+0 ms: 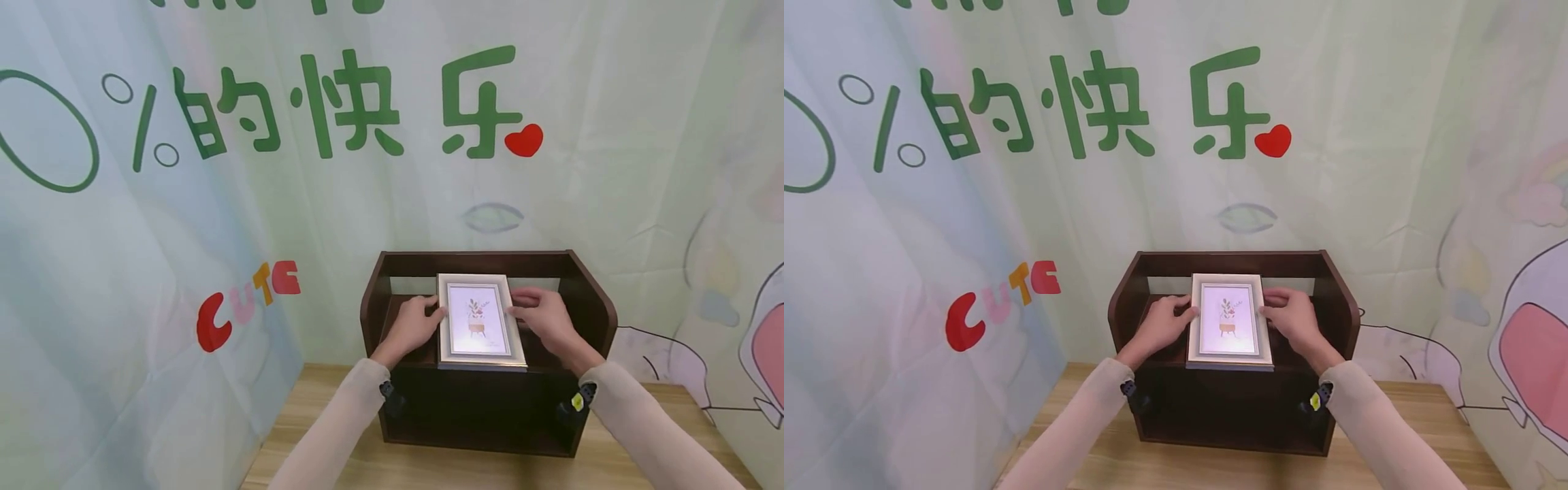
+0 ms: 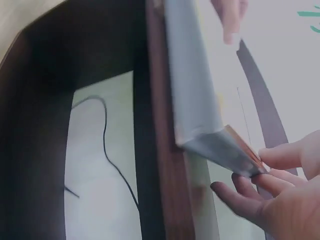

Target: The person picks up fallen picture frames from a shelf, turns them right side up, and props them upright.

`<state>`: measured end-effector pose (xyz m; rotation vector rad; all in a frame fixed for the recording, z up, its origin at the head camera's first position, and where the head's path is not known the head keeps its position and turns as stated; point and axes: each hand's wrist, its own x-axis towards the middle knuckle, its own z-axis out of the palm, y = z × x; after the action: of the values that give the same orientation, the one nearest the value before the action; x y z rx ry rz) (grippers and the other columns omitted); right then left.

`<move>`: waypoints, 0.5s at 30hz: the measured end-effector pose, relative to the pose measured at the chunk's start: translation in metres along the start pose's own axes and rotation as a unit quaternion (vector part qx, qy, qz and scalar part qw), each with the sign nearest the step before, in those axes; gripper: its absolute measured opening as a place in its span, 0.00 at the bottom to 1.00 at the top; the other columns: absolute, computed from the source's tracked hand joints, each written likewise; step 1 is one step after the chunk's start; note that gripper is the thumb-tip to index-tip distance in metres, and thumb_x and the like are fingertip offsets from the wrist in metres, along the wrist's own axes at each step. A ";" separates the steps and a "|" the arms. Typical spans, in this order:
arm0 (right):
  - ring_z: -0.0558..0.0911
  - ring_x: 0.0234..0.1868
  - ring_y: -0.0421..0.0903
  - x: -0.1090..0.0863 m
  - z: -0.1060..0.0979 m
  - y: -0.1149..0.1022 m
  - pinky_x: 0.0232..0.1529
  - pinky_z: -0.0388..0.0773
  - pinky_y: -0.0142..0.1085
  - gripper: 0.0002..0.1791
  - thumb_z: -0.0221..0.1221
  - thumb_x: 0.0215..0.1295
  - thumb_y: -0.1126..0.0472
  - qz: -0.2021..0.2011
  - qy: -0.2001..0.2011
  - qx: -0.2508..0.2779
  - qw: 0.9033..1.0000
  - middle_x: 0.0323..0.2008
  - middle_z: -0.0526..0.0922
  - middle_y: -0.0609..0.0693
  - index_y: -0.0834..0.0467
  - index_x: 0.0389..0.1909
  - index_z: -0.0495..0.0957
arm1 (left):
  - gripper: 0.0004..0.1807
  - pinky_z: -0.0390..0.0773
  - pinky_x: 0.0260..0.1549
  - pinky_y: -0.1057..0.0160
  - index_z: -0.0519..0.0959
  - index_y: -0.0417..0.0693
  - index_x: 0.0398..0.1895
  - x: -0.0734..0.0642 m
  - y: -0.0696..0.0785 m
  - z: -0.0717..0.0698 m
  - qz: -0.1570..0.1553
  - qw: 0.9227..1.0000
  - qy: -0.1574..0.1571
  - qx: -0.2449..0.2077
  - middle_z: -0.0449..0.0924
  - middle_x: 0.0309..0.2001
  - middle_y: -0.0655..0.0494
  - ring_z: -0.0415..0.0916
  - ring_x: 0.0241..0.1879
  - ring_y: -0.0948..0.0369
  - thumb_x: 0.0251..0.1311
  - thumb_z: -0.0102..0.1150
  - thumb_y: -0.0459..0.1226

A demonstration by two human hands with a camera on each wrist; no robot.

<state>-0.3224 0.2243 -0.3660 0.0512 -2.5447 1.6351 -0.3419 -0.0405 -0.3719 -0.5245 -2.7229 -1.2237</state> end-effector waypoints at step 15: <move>0.76 0.73 0.63 -0.002 -0.025 -0.014 0.76 0.70 0.51 0.31 0.60 0.78 0.52 0.072 -0.050 0.072 0.994 0.76 0.69 0.64 0.62 0.75 0.70 | 0.23 0.88 0.53 0.53 0.82 0.46 0.66 0.006 0.012 -0.007 -0.003 0.983 0.120 -0.137 0.89 0.57 0.46 0.87 0.53 0.54 0.70 0.68 0.40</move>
<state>-0.3169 0.2409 -0.3437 -0.0395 -2.5521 1.9131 -0.3434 -0.0365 -0.3577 -0.3673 -2.3747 -1.5629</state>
